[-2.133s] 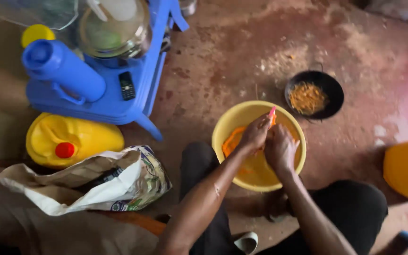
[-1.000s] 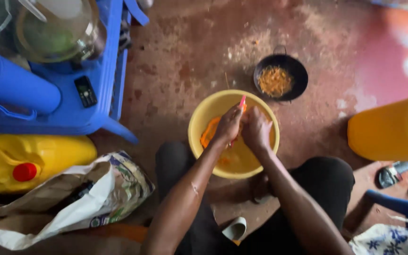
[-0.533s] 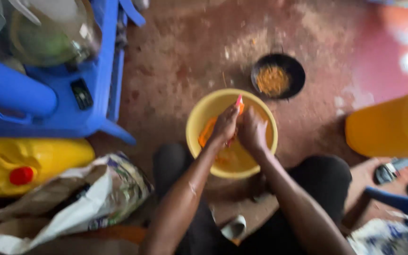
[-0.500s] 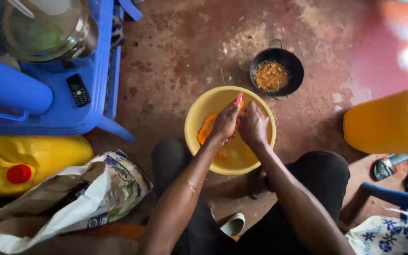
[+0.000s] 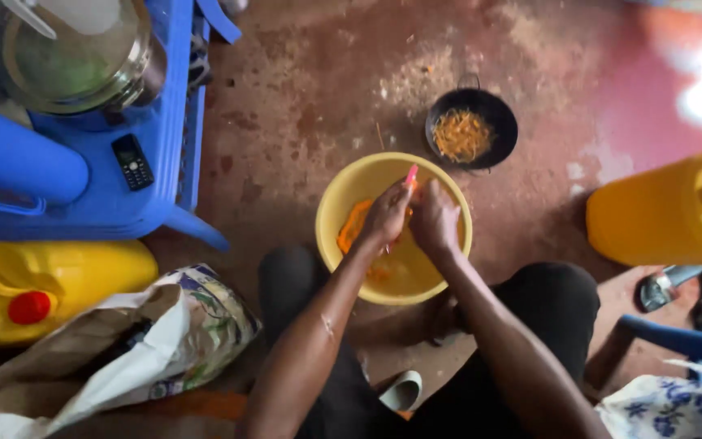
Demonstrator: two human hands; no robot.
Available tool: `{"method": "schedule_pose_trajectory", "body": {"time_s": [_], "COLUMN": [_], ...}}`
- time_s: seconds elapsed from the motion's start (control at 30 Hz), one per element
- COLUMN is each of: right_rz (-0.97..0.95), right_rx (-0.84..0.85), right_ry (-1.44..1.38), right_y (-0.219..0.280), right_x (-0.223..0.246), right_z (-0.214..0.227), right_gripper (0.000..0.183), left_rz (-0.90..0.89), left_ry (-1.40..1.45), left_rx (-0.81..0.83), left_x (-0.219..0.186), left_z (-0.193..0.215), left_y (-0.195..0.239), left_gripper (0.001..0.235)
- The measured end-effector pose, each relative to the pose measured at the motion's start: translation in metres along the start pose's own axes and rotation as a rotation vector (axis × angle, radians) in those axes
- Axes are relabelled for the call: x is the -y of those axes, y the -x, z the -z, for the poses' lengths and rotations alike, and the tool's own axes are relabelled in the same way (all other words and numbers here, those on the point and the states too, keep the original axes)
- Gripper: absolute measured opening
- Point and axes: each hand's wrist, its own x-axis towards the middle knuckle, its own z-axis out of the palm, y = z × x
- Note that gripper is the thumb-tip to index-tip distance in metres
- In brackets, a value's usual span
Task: Shredding carrots into a bowl using a hand-held peeler
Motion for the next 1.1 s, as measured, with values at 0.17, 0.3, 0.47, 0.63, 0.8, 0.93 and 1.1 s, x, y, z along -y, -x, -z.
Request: {"method": "schedule_pose_trajectory", "body": {"time_s": [0.17, 0.3, 0.47, 0.63, 0.8, 0.93, 1.1], "right_rz": [0.288, 0.162, 0.205, -0.033, 0.204, 0.152, 0.214], "right_rx": [-0.119, -0.065, -0.066, 0.046, 0.008, -0.023, -0.082], "right_ry": [0.482, 0.151, -0.047, -0.178, -0.36, -0.322, -0.353], "right_y": [0.016, 0.019, 0.024, 0.013, 0.019, 0.017, 0.017], "right_x": [0.01, 0.017, 0.05, 0.051, 0.071, 0.08, 0.093], "right_z": [-0.015, 0.015, 0.064, 0.105, 0.123, 0.134, 0.141], "right_gripper": [0.037, 0.049, 0.024, 0.028, 0.042, 0.032, 0.024], "left_rz": [-0.009, 0.021, 0.062, 0.011, 0.06, 0.045, 0.062], "left_ry": [-0.018, 0.024, 0.023, 0.08, 0.221, 0.279, 0.332], "left_rx": [0.002, 0.014, 0.026, 0.08, -0.048, -0.087, -0.09], "left_x": [-0.004, 0.006, 0.059, -0.003, -0.059, -0.03, -0.02], "left_z": [0.009, 0.002, -0.007, 0.01, 0.017, 0.011, -0.002], "left_y": [-0.003, -0.006, -0.034, 0.003, 0.032, 0.006, 0.003], "left_gripper": [0.058, 0.061, 0.051, 0.05, 0.055, 0.057, 0.057]}}
